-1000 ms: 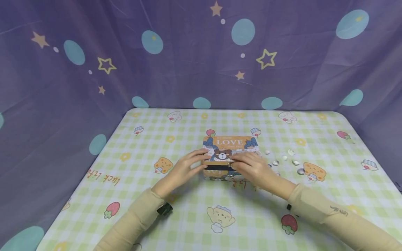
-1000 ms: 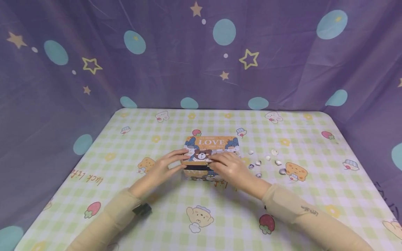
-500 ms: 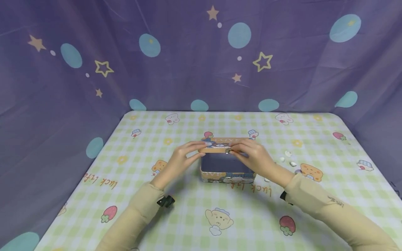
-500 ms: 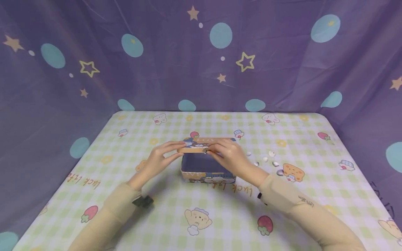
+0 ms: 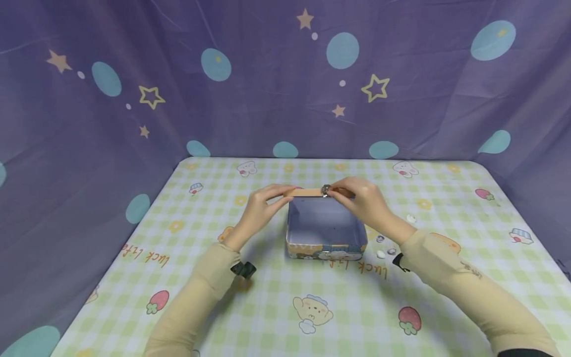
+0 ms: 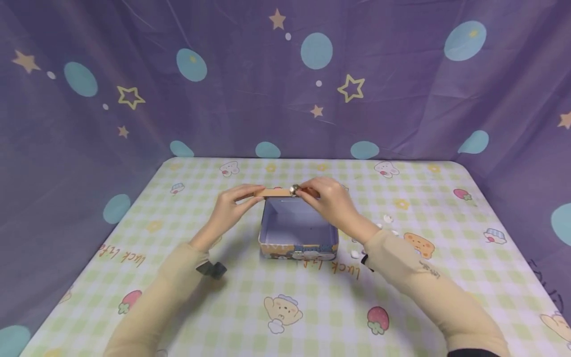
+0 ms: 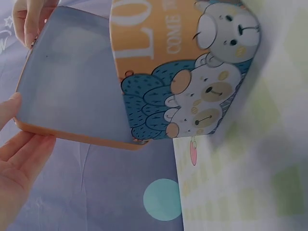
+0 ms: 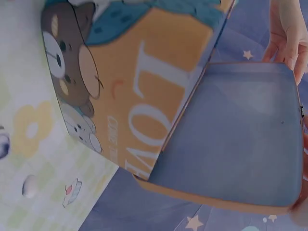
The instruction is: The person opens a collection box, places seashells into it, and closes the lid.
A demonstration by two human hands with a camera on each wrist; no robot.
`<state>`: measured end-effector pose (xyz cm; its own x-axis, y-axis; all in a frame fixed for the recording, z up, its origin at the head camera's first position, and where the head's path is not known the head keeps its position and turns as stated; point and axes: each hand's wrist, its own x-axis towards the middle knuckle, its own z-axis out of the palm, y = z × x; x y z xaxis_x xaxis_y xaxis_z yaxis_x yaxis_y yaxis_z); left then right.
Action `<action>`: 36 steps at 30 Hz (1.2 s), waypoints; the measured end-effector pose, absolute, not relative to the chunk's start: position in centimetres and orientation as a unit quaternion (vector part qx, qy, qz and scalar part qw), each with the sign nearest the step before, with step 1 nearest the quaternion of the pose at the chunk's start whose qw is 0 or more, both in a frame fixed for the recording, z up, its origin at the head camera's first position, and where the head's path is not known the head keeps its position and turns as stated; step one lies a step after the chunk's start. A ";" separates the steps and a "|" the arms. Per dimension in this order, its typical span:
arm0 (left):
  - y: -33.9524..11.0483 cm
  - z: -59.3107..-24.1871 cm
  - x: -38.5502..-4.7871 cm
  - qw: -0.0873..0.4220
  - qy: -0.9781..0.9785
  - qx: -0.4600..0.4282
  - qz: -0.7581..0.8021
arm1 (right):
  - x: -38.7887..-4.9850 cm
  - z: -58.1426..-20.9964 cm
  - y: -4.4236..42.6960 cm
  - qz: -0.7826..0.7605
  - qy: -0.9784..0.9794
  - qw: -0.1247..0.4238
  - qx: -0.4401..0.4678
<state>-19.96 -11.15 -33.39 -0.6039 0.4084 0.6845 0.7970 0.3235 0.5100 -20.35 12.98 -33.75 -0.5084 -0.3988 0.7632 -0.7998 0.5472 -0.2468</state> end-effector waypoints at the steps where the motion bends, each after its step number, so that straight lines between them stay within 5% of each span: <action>1: -11.0 -33.0 -19.9 0.223 -0.783 -0.381 -0.437 | -20.5 -33.7 13.0 0.302 -0.816 0.332 0.364; 36: -9.7 -32.0 -26.3 0.168 -0.804 -0.225 -0.525 | -26.7 -33.7 17.6 0.416 -0.845 0.259 0.213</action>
